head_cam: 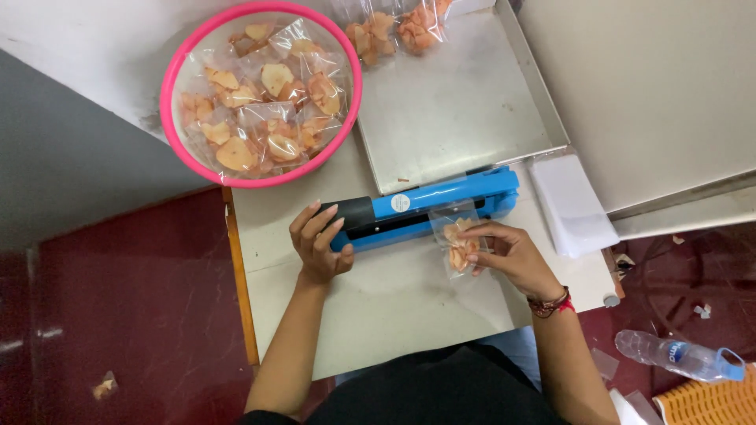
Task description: Sealing small plastic bags containing snacks using a manual impulse sealer on a tabletop.
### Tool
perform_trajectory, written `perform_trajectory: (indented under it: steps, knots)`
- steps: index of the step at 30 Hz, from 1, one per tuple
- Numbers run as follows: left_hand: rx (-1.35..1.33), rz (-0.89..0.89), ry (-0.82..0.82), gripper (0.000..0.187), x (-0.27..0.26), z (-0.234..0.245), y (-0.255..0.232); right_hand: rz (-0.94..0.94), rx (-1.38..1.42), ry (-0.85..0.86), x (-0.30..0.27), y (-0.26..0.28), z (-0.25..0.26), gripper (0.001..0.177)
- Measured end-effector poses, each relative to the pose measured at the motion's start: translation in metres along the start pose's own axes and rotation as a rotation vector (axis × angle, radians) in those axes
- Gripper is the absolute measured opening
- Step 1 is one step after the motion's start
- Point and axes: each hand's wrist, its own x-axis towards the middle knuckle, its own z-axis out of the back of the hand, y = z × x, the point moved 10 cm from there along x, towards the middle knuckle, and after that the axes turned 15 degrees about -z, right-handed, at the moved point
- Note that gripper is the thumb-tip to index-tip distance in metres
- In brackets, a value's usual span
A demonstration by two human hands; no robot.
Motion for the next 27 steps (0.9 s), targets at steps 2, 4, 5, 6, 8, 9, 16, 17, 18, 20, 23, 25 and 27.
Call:
perform_trajectory:
  steps: [2,4,5,6,8,9,16,17,18,20,23,25,27]
  knots:
    - [-0.008,0.015,-0.007,0.042,-0.0026,0.0,0.002,0.003,-0.003,0.012,-0.0002,0.0011,-0.002,0.042]
    - [-0.014,0.022,-0.013,0.041,-0.0048,-0.0009,0.0024,0.006,-0.002,0.014,0.002,-0.0027,-0.0013,0.042]
    - [-0.017,0.029,-0.019,0.041,-0.0061,-0.001,0.0029,0.008,-0.002,0.019,0.003,-0.0045,-0.0013,0.041]
    - [-0.017,0.028,-0.023,0.041,-0.0066,-0.0018,0.0031,0.011,-0.005,0.018,0.0031,-0.0024,-0.0013,0.041]
    - [-0.013,0.031,-0.021,0.041,-0.0083,-0.0013,0.0029,-0.008,-0.015,0.016,0.0025,-0.0021,-0.0028,0.042]
    - [-0.012,0.033,-0.02,0.041,-0.0087,-0.0007,0.003,-0.009,-0.015,0.017,0.0022,-0.003,-0.0027,0.042]
    - [-0.017,0.027,-0.026,0.041,-0.0104,-0.0021,0.0031,0.01,-0.03,0.006,-0.0012,0.0028,-0.0023,0.041]
    - [-0.011,0.022,-0.028,0.041,-0.0102,-0.0024,0.0028,0.009,-0.029,0.011,-0.0017,0.0045,-0.0036,0.041]
    - [-0.011,0.021,-0.028,0.041,-0.0096,-0.0025,0.0027,0.009,-0.029,0.011,-0.0005,0.0034,-0.0022,0.041]
    - [-0.015,0.027,-0.029,0.042,-0.0097,-0.0028,0.0031,0.014,-0.035,0.011,0.0022,0.001,0.0004,0.041]
    - [-0.018,0.027,-0.024,0.042,-0.0114,-0.0031,0.0026,0.004,-0.029,-0.007,0.0001,0.0048,-0.0022,0.041]
    - [-0.022,0.032,-0.024,0.043,-0.0078,-0.0037,0.0028,0.004,-0.023,-0.009,0.0018,0.0027,-0.0019,0.041]
    - [-0.022,0.034,-0.025,0.043,-0.0076,-0.002,0.002,0.006,-0.017,-0.007,0.0024,-0.0021,-0.0025,0.041]
